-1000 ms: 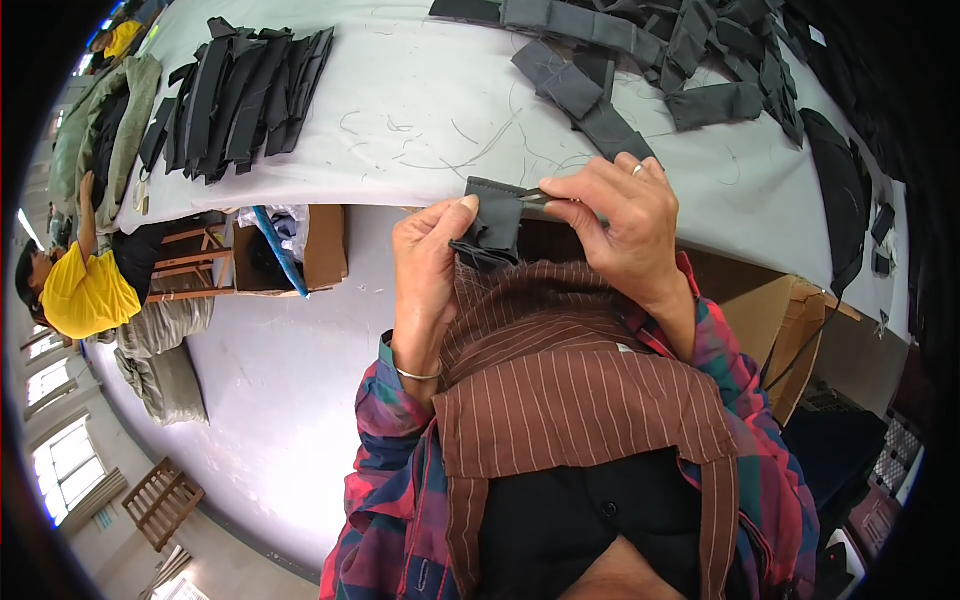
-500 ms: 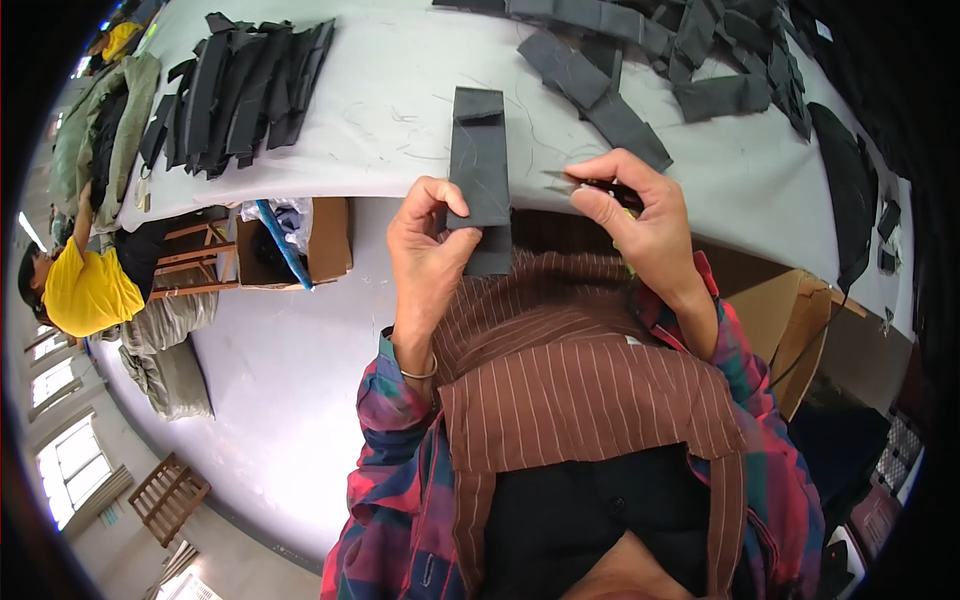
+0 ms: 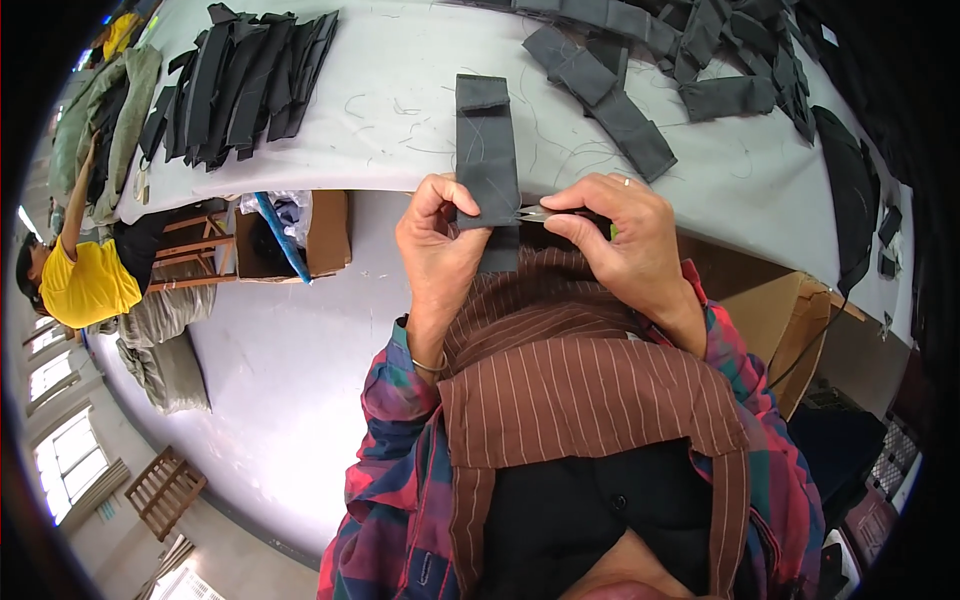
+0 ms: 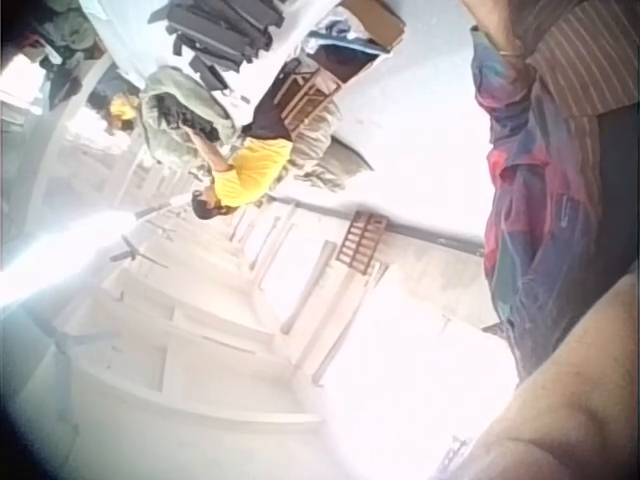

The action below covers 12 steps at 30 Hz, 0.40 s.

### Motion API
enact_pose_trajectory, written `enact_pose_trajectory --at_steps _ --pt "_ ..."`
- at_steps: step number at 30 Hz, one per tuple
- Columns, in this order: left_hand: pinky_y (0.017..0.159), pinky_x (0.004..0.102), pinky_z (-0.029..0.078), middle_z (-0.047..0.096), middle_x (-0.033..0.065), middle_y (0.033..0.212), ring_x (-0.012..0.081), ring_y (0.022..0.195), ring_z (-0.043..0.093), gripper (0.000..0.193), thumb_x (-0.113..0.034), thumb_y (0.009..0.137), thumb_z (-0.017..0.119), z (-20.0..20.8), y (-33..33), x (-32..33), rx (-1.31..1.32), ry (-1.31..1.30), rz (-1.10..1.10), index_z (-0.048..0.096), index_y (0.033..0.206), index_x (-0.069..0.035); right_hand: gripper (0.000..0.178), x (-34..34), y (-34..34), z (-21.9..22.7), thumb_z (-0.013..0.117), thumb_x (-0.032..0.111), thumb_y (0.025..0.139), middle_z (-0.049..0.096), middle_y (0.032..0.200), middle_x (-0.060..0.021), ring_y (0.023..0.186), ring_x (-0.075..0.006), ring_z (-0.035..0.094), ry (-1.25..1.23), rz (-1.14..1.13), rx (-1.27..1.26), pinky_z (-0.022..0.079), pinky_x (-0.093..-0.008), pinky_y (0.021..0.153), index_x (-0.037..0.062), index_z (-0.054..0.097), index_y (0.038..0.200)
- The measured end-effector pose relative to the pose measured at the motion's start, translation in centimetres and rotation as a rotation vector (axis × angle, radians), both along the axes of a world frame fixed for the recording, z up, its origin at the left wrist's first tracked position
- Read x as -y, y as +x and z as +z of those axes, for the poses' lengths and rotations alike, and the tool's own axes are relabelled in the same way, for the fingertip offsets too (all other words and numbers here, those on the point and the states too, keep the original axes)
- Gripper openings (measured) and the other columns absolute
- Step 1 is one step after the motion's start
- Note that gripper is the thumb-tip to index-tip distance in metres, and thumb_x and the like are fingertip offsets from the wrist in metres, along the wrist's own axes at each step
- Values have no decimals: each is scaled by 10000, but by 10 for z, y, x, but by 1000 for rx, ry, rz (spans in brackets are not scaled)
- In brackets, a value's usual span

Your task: Trimming excess material and loose threads from black fabric components using small scissors.

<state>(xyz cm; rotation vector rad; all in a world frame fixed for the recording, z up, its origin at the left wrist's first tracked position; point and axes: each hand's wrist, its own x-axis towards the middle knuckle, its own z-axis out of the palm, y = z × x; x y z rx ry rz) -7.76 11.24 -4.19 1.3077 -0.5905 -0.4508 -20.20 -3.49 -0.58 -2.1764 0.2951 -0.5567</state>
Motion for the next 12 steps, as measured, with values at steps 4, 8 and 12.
enact_pose_trajectory --at_steps 4,8,12 --pt "729 191 422 557 -15 887 45 812 514 245 113 783 669 0 0 0 -4 -16 2 509 814 -70 146 -1 2 3 737 86 744 657 767 -79 698 -240 601 -51 -16 -11 434 -322 658 30 690 870" --pt "744 195 431 593 -2 925 51 843 537 247 111 783 673 0 -1 1 -31 -39 -21 510 814 -72 141 -2 3 0 739 83 736 651 752 -67 685 -234 588 8 -6 24 427 -320 652 46 694 865" --pt "750 201 438 601 -1 931 54 851 544 247 110 784 674 -3 -4 1 -86 -65 7 512 816 -73 151 1 0 -4 745 92 735 648 742 -80 680 -222 584 -64 23 -14 418 -326 673 61 705 877"
